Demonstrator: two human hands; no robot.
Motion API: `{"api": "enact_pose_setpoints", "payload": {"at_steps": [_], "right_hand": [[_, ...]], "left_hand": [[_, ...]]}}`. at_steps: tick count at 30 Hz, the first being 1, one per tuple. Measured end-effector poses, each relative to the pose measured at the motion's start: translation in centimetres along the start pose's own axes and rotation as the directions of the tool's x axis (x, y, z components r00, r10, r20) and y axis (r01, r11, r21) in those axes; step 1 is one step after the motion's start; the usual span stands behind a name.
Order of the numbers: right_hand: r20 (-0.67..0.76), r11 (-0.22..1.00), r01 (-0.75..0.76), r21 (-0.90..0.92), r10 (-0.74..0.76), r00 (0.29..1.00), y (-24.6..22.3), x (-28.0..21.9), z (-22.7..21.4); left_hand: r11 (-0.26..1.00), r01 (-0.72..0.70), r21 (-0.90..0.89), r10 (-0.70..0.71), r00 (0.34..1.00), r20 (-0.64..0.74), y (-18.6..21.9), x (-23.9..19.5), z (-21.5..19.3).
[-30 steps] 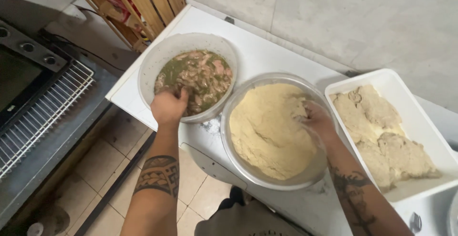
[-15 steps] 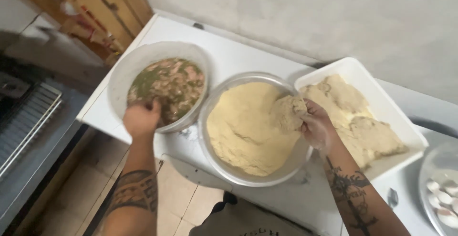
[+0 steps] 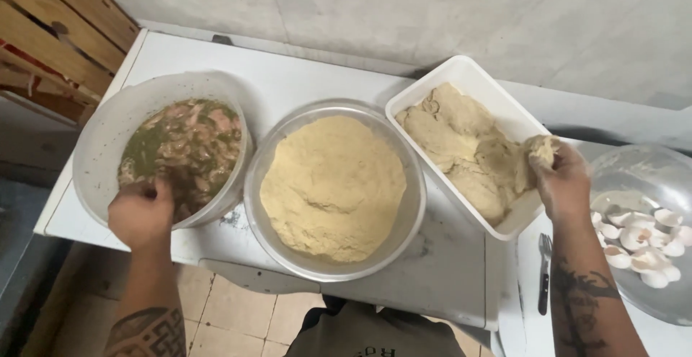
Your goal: Breading marinated chicken pieces by coating them in flour and placing them in a tray
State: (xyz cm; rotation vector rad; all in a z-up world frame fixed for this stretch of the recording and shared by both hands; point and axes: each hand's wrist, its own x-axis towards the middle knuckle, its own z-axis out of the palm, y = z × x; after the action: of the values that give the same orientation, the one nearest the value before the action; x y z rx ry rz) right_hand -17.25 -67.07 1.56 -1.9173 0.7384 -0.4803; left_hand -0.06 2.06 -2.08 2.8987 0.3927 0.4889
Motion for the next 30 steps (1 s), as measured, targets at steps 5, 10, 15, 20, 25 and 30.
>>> {"api": "enact_pose_setpoints", "payload": {"at_steps": [5,10,15,20,25,30], "right_hand": [[0.066,0.987,0.044,-0.155,-0.035,0.997,1.5,-0.5,0.6],[0.157,0.956,-0.194,0.219,0.162,0.974,2.5,1.2,4.8],[0.131,0.959,-0.163,0.232,0.135,0.982,4.2,4.3,3.9],[-0.071,0.721,-0.041,-0.692,-0.011,0.997,3.4,3.7,0.5],[0.107,0.651,0.549,-0.525,-0.590,0.800,3.4,0.0,3.9],[0.313,0.597,0.790,-0.139,-0.731,0.607,0.9,-5.6,13.2]], "left_hand": [[1.000,0.010,-0.007,-0.011,0.996,-0.089,-0.2,-0.2,0.3],[0.999,0.031,-0.010,-0.031,0.999,-0.037,0.3,-0.2,-0.4],[0.998,0.048,-0.028,-0.047,0.999,0.015,-0.5,-0.3,0.1],[0.982,-0.169,-0.084,0.145,0.962,-0.232,-1.8,-0.6,1.0],[0.997,-0.029,0.070,0.023,0.996,0.088,-0.7,0.0,2.1],[0.986,0.095,0.140,-0.138,0.930,0.339,2.1,1.0,-1.6]]}}
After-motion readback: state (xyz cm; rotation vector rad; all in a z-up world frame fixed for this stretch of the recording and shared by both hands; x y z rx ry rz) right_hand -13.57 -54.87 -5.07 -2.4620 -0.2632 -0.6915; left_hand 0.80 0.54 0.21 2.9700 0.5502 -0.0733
